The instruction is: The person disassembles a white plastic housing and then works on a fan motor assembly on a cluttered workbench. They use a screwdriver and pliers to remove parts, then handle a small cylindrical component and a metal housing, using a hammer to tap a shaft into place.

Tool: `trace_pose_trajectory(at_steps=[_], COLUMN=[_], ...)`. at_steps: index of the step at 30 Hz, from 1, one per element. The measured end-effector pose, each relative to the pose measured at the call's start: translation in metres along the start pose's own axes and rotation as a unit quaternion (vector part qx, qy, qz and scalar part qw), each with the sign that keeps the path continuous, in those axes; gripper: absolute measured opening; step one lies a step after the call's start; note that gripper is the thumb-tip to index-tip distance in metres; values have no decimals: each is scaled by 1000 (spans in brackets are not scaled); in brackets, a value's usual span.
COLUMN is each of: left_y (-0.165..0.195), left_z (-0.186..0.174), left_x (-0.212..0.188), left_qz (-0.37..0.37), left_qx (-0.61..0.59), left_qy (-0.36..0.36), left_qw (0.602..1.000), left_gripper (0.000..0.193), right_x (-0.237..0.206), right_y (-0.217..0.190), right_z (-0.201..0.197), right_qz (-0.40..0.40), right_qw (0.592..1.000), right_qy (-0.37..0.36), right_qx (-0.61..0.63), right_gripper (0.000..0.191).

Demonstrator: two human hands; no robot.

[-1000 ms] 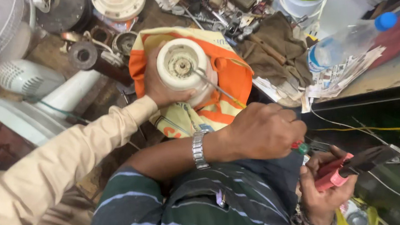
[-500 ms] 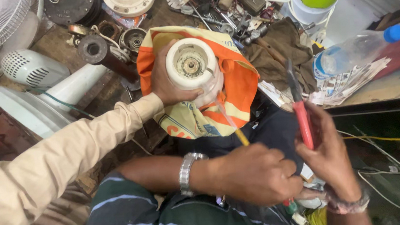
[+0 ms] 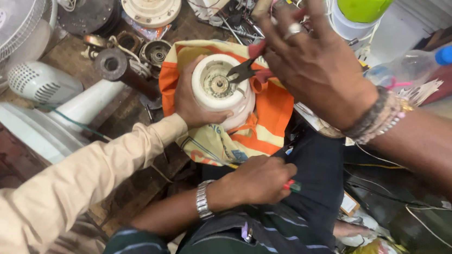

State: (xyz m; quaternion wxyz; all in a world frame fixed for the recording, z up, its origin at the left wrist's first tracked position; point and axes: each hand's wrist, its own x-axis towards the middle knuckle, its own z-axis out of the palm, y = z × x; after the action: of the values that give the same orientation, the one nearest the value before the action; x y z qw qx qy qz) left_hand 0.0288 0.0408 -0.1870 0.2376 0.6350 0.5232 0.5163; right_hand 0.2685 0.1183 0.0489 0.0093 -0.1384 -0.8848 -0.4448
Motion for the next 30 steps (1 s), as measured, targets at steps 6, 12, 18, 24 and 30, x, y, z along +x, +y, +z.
trace_pose_trajectory(at_steps=[6, 12, 18, 24, 30], left_y=[-2, 7, 2, 3, 3], left_z=[0, -3, -2, -2, -2], left_x=[1, 3, 2, 4, 3], left_qz=[14, 2, 22, 10, 22], left_qx=[23, 42, 60, 67, 67], left_qy=[9, 12, 17, 1, 16], left_qw=[1000, 999, 998, 998, 997], left_gripper=[130, 129, 130, 130, 130], right_x=[19, 31, 54, 85, 38], right_y=[1, -6, -5, 15, 12], right_z=[1, 8, -8, -3, 5], right_qz=[-44, -59, -127, -54, -51], right_qw=[996, 996, 951, 789, 970], right_qy=[27, 26, -267, -502, -169], right_qx=[-70, -54, 87, 350, 164], right_gripper=[57, 61, 45, 35, 32])
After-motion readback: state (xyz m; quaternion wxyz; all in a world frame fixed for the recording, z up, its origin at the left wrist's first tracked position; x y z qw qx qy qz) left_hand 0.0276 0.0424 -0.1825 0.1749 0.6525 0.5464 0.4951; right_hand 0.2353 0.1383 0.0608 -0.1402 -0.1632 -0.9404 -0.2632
